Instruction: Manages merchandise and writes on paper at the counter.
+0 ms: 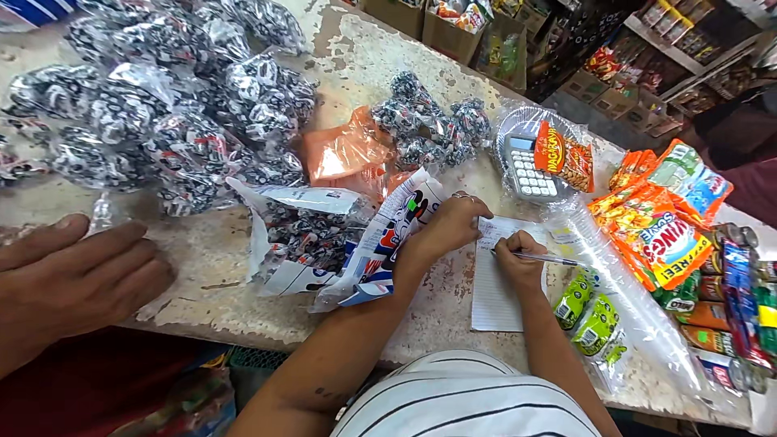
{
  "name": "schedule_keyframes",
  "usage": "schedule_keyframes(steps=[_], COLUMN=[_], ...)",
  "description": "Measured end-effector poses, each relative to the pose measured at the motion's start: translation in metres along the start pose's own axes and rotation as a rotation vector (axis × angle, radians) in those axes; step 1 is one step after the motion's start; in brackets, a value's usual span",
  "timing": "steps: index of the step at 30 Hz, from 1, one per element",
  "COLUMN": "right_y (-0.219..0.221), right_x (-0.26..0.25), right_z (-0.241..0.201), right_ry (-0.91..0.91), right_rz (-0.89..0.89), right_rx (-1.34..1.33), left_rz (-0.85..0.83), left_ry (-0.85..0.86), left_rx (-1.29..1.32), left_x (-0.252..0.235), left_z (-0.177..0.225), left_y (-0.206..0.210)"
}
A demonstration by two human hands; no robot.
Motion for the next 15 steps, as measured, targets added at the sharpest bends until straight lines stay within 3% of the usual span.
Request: schedule_keyframes(steps=[15], right_y=[-0.003], right_x=[-0.007], right_z=[0.014], right_ry=[0.010], right_rz=[0.035], right_rx=[0.015], left_rz=[0.019], left_ry=[0.001], left_rx=[0.037], left_x=[0.001], left_z=[-0.001], left_y=[0.000])
Point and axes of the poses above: each hand's wrist, its own x-axis away from the middle knuckle, its own y-axis out of the palm, z = x × y, the point moved 5 cm from there along -x, towards the middle knuckle, and after that the axes turned 12 degrees about x, right-handed, at the moved point
